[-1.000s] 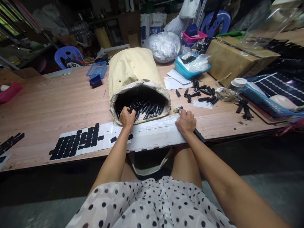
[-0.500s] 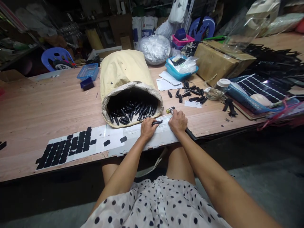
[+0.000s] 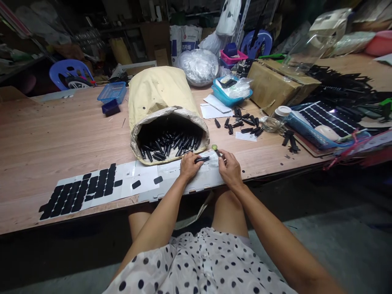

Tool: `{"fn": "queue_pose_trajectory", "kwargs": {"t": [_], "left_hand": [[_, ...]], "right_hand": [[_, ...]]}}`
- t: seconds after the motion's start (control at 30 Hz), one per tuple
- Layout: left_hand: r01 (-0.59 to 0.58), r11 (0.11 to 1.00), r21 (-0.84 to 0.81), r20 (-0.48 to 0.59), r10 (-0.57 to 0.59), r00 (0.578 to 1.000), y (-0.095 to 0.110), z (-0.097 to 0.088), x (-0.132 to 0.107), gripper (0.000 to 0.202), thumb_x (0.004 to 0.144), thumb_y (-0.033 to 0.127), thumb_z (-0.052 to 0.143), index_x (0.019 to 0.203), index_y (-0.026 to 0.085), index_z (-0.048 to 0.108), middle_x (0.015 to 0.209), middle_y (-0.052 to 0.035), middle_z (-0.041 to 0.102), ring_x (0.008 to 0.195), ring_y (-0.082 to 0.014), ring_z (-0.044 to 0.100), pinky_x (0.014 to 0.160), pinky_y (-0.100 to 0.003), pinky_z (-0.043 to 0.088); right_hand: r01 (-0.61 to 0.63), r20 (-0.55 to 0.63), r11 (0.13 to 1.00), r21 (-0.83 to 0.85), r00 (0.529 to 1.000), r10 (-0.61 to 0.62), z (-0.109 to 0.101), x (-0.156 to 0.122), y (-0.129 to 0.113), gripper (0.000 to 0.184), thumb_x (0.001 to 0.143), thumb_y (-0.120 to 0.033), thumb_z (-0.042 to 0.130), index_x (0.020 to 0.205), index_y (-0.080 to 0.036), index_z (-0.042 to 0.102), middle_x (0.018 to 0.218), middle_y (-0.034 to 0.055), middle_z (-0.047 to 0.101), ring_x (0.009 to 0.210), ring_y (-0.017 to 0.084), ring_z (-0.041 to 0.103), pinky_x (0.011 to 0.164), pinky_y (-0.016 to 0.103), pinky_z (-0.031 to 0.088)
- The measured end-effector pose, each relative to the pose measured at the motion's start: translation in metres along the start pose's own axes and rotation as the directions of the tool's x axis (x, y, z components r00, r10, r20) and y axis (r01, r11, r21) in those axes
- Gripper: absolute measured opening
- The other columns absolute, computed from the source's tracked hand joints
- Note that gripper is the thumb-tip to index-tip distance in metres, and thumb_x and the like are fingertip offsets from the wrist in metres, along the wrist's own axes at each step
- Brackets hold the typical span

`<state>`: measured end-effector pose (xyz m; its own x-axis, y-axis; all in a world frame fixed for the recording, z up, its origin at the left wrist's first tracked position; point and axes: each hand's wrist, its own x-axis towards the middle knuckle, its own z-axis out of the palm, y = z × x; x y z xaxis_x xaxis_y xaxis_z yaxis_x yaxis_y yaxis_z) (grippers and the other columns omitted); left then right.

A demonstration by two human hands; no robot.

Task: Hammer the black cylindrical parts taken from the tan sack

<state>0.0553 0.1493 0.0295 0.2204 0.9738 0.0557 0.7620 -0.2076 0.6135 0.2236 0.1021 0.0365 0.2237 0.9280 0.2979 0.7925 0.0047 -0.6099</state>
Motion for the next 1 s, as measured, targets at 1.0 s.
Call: {"fn": "queue_pose_trajectory", "kwargs": {"t": [1.0], "left_hand": [[-0.001,1.000,-0.031,0.015,0.001,1.000,0.002,0.002,0.001,0.017,0.082,0.023,0.072,0.099,0.025,0.072,0.100,-0.0027,0.065,0.103,-0.0223,0.056,0.095,-0.035,0.043]], "right_hand": [[0.021,-0.113,0.998,-0.064,0.993,-0.029,0.008,0.005,0.008,0.039,0.092,-0.017,0.042,0.119,-0.021,0.069,0.106,0.0090,0.067,0.098,0.022,0.060,0.086,0.032,0.047]]}}
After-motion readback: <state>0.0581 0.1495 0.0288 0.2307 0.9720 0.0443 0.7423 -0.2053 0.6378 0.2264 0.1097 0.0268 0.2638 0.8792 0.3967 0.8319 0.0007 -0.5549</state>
